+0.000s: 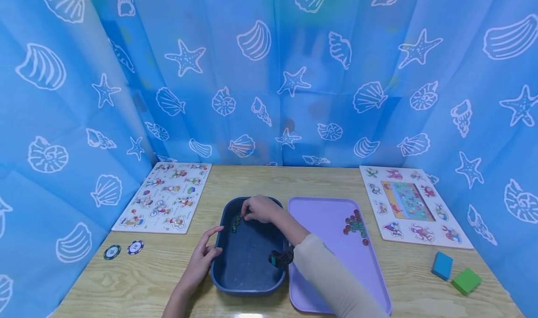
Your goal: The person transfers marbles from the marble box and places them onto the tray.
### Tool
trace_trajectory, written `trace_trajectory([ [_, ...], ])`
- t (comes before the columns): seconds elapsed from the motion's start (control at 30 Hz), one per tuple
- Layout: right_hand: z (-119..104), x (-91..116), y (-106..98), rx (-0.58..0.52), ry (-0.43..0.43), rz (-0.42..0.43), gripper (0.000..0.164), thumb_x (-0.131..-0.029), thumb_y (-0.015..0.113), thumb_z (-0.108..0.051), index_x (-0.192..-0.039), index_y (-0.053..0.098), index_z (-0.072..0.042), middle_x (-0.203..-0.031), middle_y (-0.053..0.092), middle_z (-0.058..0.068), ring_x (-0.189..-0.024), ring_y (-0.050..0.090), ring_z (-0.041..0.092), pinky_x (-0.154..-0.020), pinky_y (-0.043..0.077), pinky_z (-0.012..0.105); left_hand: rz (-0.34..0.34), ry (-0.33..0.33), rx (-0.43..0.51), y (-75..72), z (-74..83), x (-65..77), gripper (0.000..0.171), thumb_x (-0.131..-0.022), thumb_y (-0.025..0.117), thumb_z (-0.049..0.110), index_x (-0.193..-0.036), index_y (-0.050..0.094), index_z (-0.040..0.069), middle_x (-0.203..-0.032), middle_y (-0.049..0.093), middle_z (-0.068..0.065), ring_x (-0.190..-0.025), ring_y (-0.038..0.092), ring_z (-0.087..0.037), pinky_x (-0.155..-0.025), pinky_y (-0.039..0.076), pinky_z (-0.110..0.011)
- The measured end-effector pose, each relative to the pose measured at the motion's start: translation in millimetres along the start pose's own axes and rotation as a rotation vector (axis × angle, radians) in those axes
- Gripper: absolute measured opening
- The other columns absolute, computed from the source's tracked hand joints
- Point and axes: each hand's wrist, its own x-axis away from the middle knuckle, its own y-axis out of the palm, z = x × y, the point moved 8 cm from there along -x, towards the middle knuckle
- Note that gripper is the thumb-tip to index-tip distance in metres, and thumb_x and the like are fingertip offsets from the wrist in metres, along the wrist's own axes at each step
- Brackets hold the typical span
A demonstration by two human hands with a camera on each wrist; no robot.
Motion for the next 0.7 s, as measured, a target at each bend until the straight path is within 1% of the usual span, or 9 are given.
trace_trajectory([
  [0.07,-4,8,-10,-0.048,-0.015,0.031,0.01,-0.084,0.061,-0.027,-0.093,0.064,-0.022,-0.079,0.057,-0.008,-0.065,0.047,0.008,-0.064,0.04,0.023,0.001,-0.004,-0.003,0.6,-0.3,0.5,0.049,-0.087,0.045,0.004,-0.13,0.039,0.028,-0.095,0.062,-0.022,-0.081,0.06,-0.023,-0.067,0.049,-0.03],
  [0.17,-8,24,-26,-0.14,-0.043,0.089,0.012,-0.085,0.059,-0.028,-0.094,0.063,-0.021,-0.066,0.049,-0.008,-0.056,0.042,0.008,-0.059,0.037,0.022,0.011,0.003,-0.012,0.8,0.9,1.0,0.049,-0.087,0.045,0.004,-0.13,0.039,0.026,-0.091,0.063,-0.022,-0.079,0.06,-0.022,-0.066,0.049,-0.03],
  [0.23,-8,36,-36,-0.208,-0.06,0.128,0.013,-0.085,0.058,-0.028,-0.095,0.063,-0.02,-0.057,0.043,-0.008,-0.05,0.036,0.007,-0.055,0.034,0.021,0.02,0.005,-0.017,0.5,1.4,1.3,0.05,-0.086,0.045,0.003,-0.13,0.039,0.025,-0.087,0.062,-0.021,-0.076,0.06,-0.021,-0.065,0.048,-0.029],
  [0.27,-6,42,-41,-0.246,-0.061,0.145,0.014,-0.086,0.058,-0.028,-0.096,0.063,-0.02,-0.053,0.038,-0.007,-0.046,0.032,0.009,-0.053,0.032,0.021,0.023,0.003,-0.019,0.3,1.4,1.2,0.05,-0.086,0.045,0.003,-0.13,0.039,0.025,-0.086,0.062,-0.02,-0.076,0.06,-0.02,-0.065,0.048,-0.029],
  [0.33,1,56,-48,-0.291,-0.061,0.182,0.015,-0.086,0.058,-0.027,-0.097,0.064,-0.019,-0.049,0.031,-0.006,-0.042,0.027,0.01,-0.05,0.029,0.022,0.029,-0.009,-0.018,0.1,0.6,1.3,0.051,-0.086,0.045,0.002,-0.129,0.04,0.028,-0.085,0.063,-0.019,-0.075,0.06,-0.019,-0.064,0.048,-0.029],
  [0.4,12,71,-54,-0.319,-0.045,0.218,0.016,-0.086,0.058,-0.027,-0.097,0.064,-0.019,-0.048,0.029,-0.006,-0.042,0.025,0.01,-0.048,0.027,0.023,0.032,-0.015,-0.017,-0.1,-0.1,1.2,0.051,-0.086,0.045,0.002,-0.128,0.041,0.03,-0.084,0.062,-0.019,-0.074,0.059,-0.019,-0.064,0.048,-0.029],
  [0.47,28,85,-57,-0.338,-0.02,0.252,0.017,-0.086,0.059,-0.028,-0.098,0.064,-0.018,-0.048,0.028,-0.006,-0.041,0.024,0.01,-0.046,0.027,0.023,0.038,-0.02,-0.015,-0.4,-0.2,1.3,0.051,-0.086,0.045,0.002,-0.128,0.041,0.031,-0.084,0.062,-0.019,-0.074,0.059,-0.019,-0.064,0.048,-0.029],
  [0.6,69,113,-53,-0.34,0.06,0.303,0.015,-0.084,0.06,-0.028,-0.095,0.065,-0.019,-0.048,0.029,-0.006,-0.042,0.025,0.008,-0.044,0.027,0.023,0.045,-0.018,-0.03,-1.1,0.6,2.1,0.051,-0.086,0.045,0.003,-0.128,0.041,0.031,-0.089,0.063,-0.019,-0.077,0.06,-0.021,-0.065,0.048,-0.029],
  [0.7,97,132,-45,-0.303,0.118,0.323,0.011,-0.083,0.063,-0.025,-0.091,0.066,-0.018,-0.049,0.031,-0.007,-0.044,0.028,0.007,-0.045,0.028,0.023,0.043,-0.021,-0.04,-1.1,0.4,2.2,0.051,-0.086,0.045,0.004,-0.128,0.041,0.031,-0.096,0.063,-0.019,-0.081,0.061,-0.023,-0.066,0.049,-0.03],
])
